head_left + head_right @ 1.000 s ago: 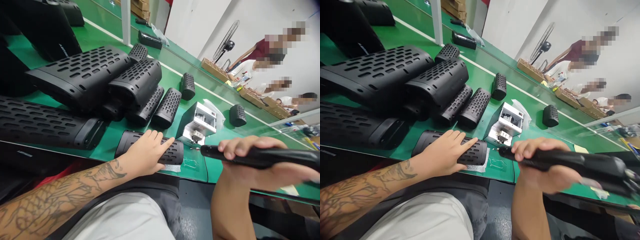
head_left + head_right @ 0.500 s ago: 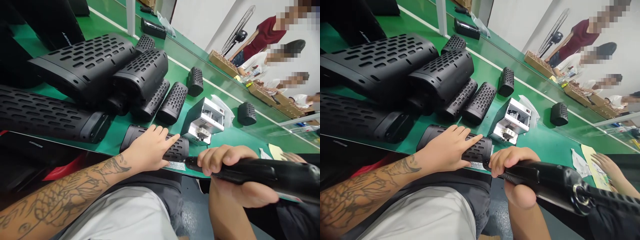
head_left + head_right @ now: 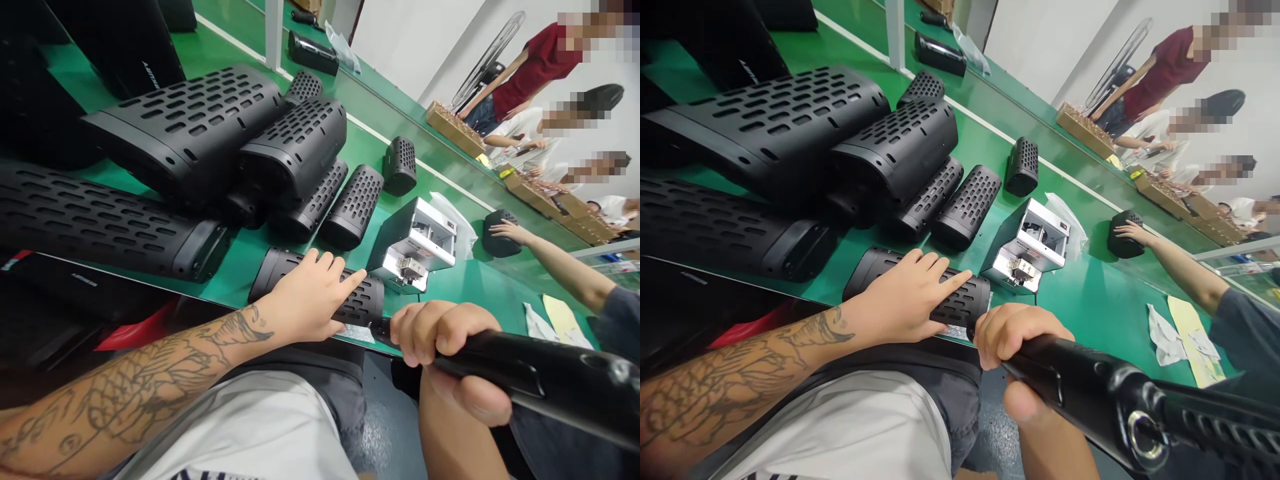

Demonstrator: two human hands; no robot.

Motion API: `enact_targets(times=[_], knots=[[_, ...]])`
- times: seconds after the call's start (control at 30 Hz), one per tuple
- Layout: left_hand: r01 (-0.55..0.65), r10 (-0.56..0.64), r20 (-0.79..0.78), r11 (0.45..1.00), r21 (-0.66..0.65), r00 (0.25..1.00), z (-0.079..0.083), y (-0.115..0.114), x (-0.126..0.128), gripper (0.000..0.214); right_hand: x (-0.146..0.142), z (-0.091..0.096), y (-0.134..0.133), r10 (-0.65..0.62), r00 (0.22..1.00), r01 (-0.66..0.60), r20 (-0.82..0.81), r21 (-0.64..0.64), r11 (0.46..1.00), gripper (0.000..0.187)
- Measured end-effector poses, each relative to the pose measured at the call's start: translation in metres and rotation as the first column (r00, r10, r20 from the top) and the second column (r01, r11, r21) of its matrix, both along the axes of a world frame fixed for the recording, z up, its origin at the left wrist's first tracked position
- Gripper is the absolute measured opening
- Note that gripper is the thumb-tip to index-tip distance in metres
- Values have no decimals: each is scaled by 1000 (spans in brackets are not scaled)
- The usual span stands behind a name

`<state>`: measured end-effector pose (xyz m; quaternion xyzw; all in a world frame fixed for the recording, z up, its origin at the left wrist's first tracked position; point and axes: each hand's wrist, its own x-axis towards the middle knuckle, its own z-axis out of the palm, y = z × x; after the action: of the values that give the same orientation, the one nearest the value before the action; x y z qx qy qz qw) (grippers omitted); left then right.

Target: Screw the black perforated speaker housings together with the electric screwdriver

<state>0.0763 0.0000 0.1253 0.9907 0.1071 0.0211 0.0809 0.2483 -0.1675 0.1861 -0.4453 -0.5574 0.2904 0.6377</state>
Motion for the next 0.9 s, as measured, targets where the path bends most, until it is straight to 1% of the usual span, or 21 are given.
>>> enact_targets(times=[0.07, 0.17, 0.27, 0.33, 0.4, 0.47, 0.5, 0.53, 0.6, 0.63, 0.7, 0.77, 0.83, 0.9], knots=[[-1, 1, 3, 1000, 5, 1000, 0, 0, 0, 106, -2, -3, -1, -11, 1000, 11, 5, -12, 1000, 40], [-4, 4, -9, 1000, 10, 1000, 1, -1, -1, 107, -8, -5, -5, -25, 1000, 25, 6, -9, 1000, 45], [-12, 12, -8, 1000, 5, 1000, 1, -4, -2, 106, -8, 2, -9, -100, 995, 100, -11, -12, 995, 50], [-18, 18, -4, 1000, 13, 1000, 1, -8, -1, 107, 3, 12, -8, -202, 979, 203, -32, 9, 979, 51], [-29, 30, -16, 999, 31, 999, 0, -13, 1, 108, 24, 20, -1, -282, 958, 286, -46, 97, 953, 50], [-50, 52, -31, 998, 49, 998, -2, -20, 3, 110, 52, 22, 13, -343, 938, 343, -43, 227, 911, 49], [-63, 64, -31, 997, 52, 997, -3, -23, 4, 111, 65, 20, 22, -400, 915, 398, -53, 278, 874, 48], [-76, 77, -22, 996, 51, 997, -4, -25, 5, 112, 78, 16, 31, -483, 873, 479, -74, 321, 817, 50], [-96, 95, 26, 995, 33, 995, -5, -27, 3, 116, 96, 6, 46, -584, 806, 581, -100, 322, 747, 53], [-98, 97, 59, 995, 17, 994, -5, -26, 0, 117, 101, 0, 51, -603, 791, 602, -101, 303, 739, 53], [-85, 86, 127, 996, -15, 988, -5, -20, -10, 116, 104, -9, 56, -589, 803, 590, -89, 259, 765, 51], [-62, 69, 182, 997, -44, 981, -4, -9, -26, 110, 102, -13, 55, -576, 813, 577, -86, 242, 780, 50], [-44, 57, 226, 997, -64, 973, -7, 4, -46, 104, 99, -14, 51, -565, 820, 568, -88, 245, 786, 49], [-51, 70, 272, 996, -76, 960, -13, 18, -66, 101, 97, -12, 46, -554, 827, 558, -92, 248, 792, 47]])
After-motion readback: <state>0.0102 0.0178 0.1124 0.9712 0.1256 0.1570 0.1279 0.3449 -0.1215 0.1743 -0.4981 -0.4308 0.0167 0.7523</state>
